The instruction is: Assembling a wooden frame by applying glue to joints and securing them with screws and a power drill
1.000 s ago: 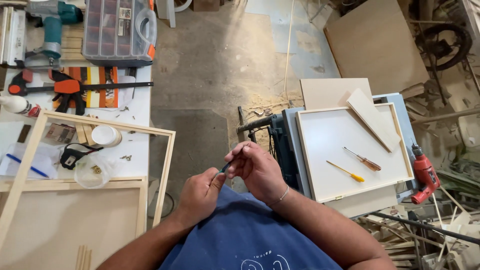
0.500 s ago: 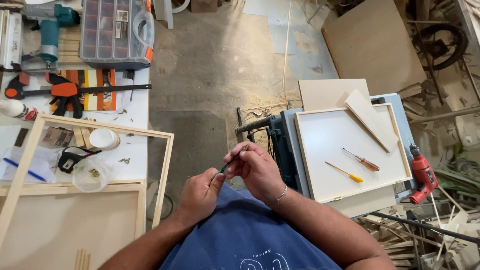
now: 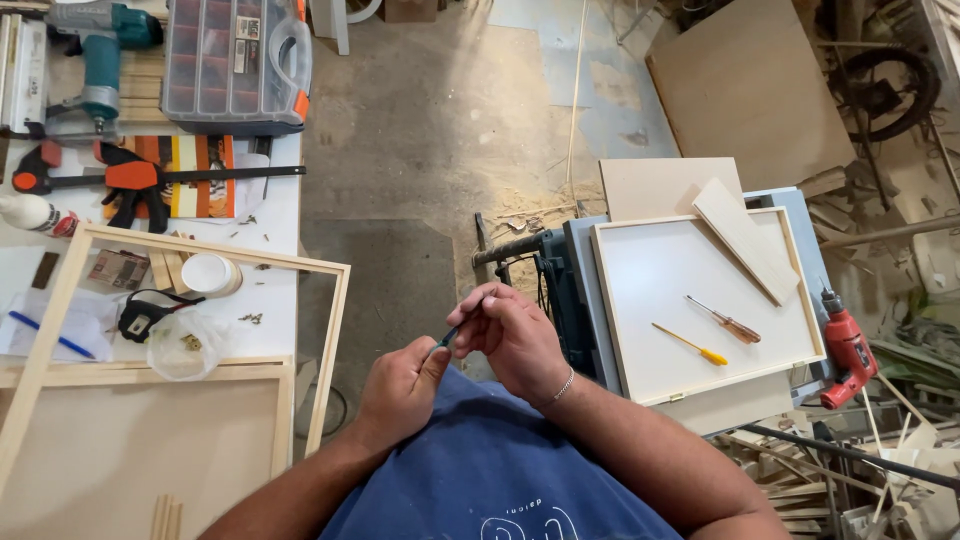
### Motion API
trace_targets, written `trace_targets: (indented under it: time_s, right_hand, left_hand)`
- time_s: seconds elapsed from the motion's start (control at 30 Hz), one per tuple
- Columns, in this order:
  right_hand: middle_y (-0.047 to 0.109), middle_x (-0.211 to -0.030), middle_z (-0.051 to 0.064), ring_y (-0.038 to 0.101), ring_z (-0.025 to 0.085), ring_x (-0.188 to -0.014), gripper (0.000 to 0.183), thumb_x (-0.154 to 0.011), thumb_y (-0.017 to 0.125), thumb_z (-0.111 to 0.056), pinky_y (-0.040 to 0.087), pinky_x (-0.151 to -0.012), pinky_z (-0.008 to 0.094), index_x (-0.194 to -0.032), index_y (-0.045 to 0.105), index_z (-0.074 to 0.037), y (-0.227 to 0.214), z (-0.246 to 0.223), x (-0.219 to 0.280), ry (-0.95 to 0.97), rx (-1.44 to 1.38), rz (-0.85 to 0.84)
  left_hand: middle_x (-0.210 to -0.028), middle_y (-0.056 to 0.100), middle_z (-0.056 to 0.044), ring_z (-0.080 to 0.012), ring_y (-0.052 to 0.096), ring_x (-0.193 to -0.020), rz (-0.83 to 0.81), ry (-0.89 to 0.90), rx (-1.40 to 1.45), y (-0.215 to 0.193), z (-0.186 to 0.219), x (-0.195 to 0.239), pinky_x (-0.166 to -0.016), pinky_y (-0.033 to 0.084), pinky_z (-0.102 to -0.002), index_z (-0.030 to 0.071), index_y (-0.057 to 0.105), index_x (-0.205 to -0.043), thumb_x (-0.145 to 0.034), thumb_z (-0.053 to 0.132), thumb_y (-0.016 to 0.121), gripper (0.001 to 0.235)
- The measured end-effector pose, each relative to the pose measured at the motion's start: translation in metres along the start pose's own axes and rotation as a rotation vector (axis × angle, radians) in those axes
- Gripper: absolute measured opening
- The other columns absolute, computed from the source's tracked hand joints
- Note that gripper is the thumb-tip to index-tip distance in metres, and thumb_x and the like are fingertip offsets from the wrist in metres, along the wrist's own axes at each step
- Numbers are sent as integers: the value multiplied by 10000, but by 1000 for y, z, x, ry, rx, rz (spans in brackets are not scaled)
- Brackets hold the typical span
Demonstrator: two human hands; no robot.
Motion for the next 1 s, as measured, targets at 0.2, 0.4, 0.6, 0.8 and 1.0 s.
trace_targets:
  time_s: [0.2, 0.4, 0.6, 0.8, 1.0]
  right_hand:
    - [689, -920, 304, 745, 326, -693, 243, -995, 446, -96, 659, -601, 438, -1057, 600, 82, 2, 2, 3, 0, -45, -5]
    - [681, -890, 297, 737, 332, -665, 200, -960, 440, -18, 653, -591, 439, -1025, 598, 86, -4, 5, 0, -9, 2, -22]
    - [671, -869, 310, 723, 341, -635, 201, -954, 437, -25, 645, -563, 447, -1001, 597, 88, -1, 3, 3, -6, -25, -29]
    - [659, -1269, 269, 701, 220, -822, 471, -963, 592, -70, 621, -762, 378, -1426, 538, -2, 20, -13, 14, -41, 174, -143]
    - [654, -720, 73, 625, 141, -552, 149, -977, 662, -130, 512, -546, 255, -896, 698, -10, 23, -32, 13, -139, 583, 7]
  left_hand:
    - [-543, 543, -188, -411, 565, -524, -2, -1, 27, 2, -5, 0, -502, 492, -467, 137, 533, -677, -1026, 507, 500, 510]
    - [-555, 541, -179, -403, 550, -545, -19, -15, 28, 3, -2, 2, -518, 492, -460, 154, 540, -679, -1017, 514, 501, 495]
    - [-531, 528, -165, -348, 511, -501, -25, 1, 78, 5, -1, 2, -505, 484, -449, 153, 530, -665, -1017, 521, 491, 511]
    - [-641, 523, 38, -107, 485, -574, 155, 166, 80, -25, 29, 8, -532, 392, -321, 152, 606, -800, -979, 298, 655, 236]
    - [-648, 588, -19, -221, 569, -574, 128, 268, -85, -26, 45, 11, -556, 417, -392, 150, 614, -808, -966, 328, 644, 240]
Point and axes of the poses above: each hand's wrist, its own x-axis away from the middle knuckle, its own y-axis out of the palm, z = x × y, the point moved 9 cm from there along -x, towards the middle knuckle
